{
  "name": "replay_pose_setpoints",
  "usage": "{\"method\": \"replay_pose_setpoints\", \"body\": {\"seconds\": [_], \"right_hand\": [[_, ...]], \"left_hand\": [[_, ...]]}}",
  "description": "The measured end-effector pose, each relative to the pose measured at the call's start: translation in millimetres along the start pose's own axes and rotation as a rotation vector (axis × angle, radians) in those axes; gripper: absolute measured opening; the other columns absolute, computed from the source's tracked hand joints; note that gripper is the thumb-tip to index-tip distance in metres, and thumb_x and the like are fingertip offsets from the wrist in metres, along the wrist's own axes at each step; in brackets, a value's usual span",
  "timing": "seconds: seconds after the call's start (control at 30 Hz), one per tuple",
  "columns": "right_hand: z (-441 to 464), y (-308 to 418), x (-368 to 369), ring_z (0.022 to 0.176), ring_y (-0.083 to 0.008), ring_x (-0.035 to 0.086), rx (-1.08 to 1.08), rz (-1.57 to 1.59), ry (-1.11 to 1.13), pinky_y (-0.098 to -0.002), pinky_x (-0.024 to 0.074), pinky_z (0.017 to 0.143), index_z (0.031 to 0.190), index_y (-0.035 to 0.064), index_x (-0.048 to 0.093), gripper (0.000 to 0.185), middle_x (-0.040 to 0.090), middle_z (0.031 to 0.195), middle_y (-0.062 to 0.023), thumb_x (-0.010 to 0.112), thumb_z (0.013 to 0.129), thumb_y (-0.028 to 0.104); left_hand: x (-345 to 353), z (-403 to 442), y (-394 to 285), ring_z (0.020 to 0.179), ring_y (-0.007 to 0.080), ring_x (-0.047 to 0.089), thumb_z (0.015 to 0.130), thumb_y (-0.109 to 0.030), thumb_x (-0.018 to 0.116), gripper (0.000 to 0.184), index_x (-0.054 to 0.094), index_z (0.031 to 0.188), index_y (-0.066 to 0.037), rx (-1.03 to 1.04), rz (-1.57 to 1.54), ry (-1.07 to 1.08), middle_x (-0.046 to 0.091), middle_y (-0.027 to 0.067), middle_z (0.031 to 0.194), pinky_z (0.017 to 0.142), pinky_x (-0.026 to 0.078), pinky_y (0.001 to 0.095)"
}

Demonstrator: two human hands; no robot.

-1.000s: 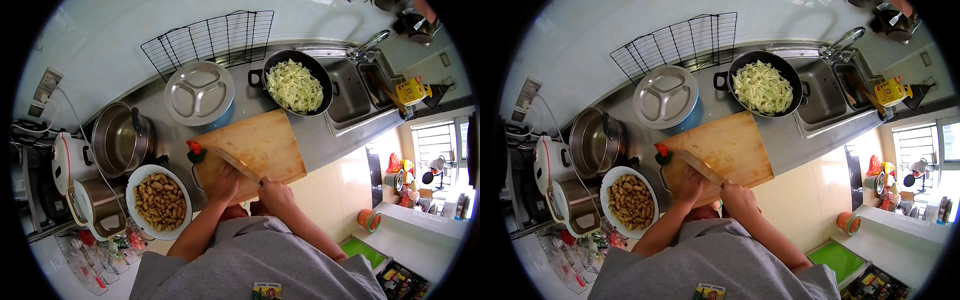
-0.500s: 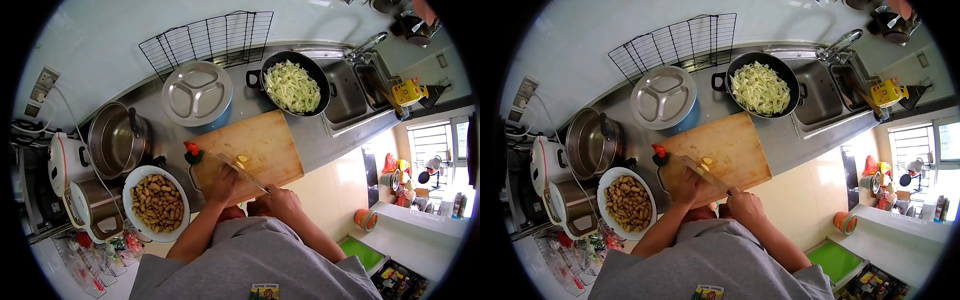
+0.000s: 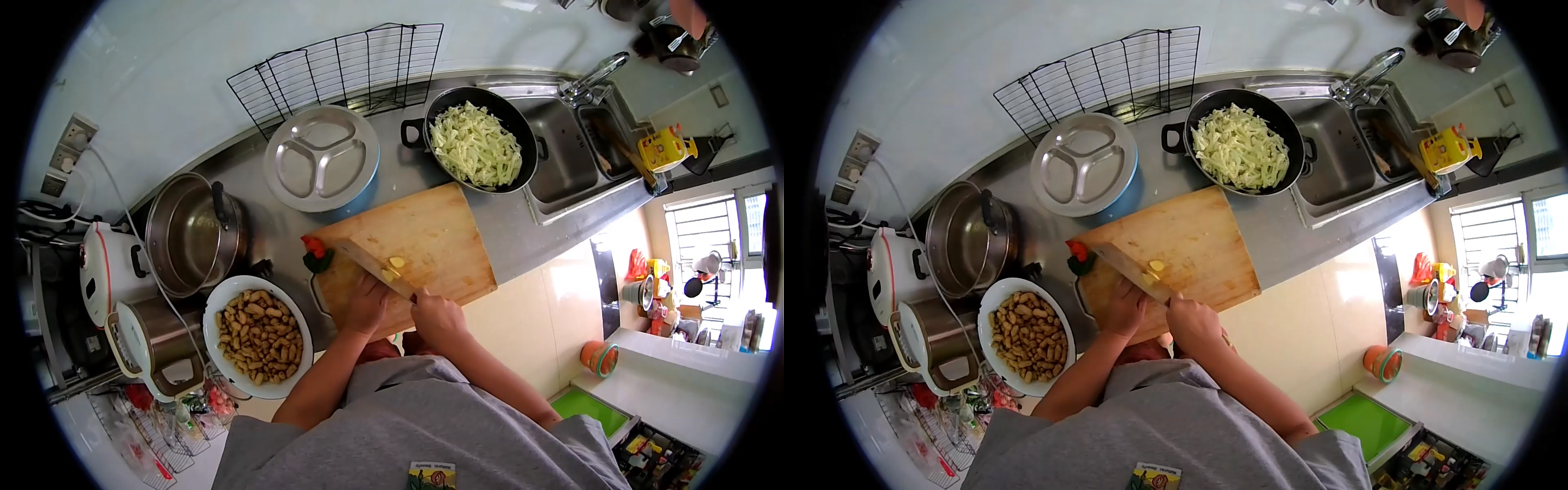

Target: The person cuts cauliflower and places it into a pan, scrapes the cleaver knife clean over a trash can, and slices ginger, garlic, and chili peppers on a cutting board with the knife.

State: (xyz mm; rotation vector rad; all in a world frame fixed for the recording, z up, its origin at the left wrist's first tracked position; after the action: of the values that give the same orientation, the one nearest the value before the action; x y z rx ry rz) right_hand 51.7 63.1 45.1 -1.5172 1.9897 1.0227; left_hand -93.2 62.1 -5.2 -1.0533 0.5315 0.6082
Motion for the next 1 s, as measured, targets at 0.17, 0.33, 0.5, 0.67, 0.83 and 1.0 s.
{"method": "replay_pose_setpoints", "body": {"seconds": [0.17,0.33,0.5,0.67,0.83,1.0], "right_hand": [[14,-7,6,0.082,-0.0411,0.066,-0.138,0.148,-0.157,-0.0501,0.0518,0.075,0.111,0.0092,0.061,0.028,0.068,0.087,-0.0230,0.053,0.089,0.025],[-9,-19,-5,0.080,-0.0410,0.066,-0.126,0.115,-0.142,-0.0505,0.0517,0.073,0.112,0.0104,0.060,0.028,0.068,0.085,-0.0223,0.054,0.089,0.026],[-29,-20,-15,0.080,-0.0408,0.067,-0.097,0.072,-0.077,-0.0510,0.0518,0.074,0.111,0.0085,0.059,0.028,0.068,0.085,-0.0221,0.054,0.089,0.025],[-30,-14,-22,0.081,-0.0404,0.067,-0.056,0.071,-0.023,-0.0506,0.0523,0.074,0.108,0.0066,0.059,0.026,0.068,0.086,-0.0220,0.050,0.090,0.023],[-19,-7,-17,0.081,-0.0415,0.067,-0.063,0.054,-0.007,-0.0510,0.0526,0.073,0.106,0.0033,0.057,0.025,0.068,0.086,-0.0233,0.047,0.091,0.021],[8,6,5,0.084,-0.0419,0.066,-0.039,0.042,-0.002,-0.0512,0.0513,0.076,0.108,0.0039,0.057,0.028,0.068,0.088,-0.0242,0.051,0.090,0.024]], "left_hand": [[-1,0,1,0.104,0.0339,0.058,0.078,-0.004,0.065,0.022,0.067,0.100,-0.003,0.009,-0.043,0.005,0.063,0.0133,0.106,0.091,0.049,0.0422],[4,-5,5,0.103,0.0345,0.058,0.078,-0.005,0.066,0.021,0.067,0.098,-0.003,-0.024,-0.048,0.028,0.062,0.0139,0.106,0.091,0.049,0.0426],[10,-7,13,0.108,0.0377,0.054,0.078,-0.003,0.066,0.022,0.066,0.099,-0.002,-0.014,-0.086,0.057,0.061,0.0161,0.107,0.095,0.047,0.0447],[8,-6,11,0.107,0.0388,0.057,0.076,-0.002,0.068,0.032,0.066,0.108,-0.002,0.004,-0.078,0.051,0.061,0.0166,0.111,0.093,0.047,0.0438],[8,-6,10,0.108,0.0384,0.054,0.078,-0.002,0.066,0.022,0.066,0.100,-0.002,-0.035,-0.065,0.039,0.061,0.0157,0.108,0.095,0.047,0.0455],[6,-4,11,0.111,0.0385,0.056,0.080,-0.003,0.067,0.031,0.066,0.111,-0.003,-0.027,-0.046,0.048,0.061,0.0172,0.116,0.095,0.047,0.0436]]}}
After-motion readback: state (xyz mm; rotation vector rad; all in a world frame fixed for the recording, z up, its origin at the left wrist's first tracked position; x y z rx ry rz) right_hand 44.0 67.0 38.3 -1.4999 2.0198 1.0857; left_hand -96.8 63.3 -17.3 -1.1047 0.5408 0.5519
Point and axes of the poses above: each hand's wrist, its own z-axis towards the middle knuckle, its own x-axis out of the palm, y = z × x, the point moved 6 cm from there along z, towards the middle knuckle
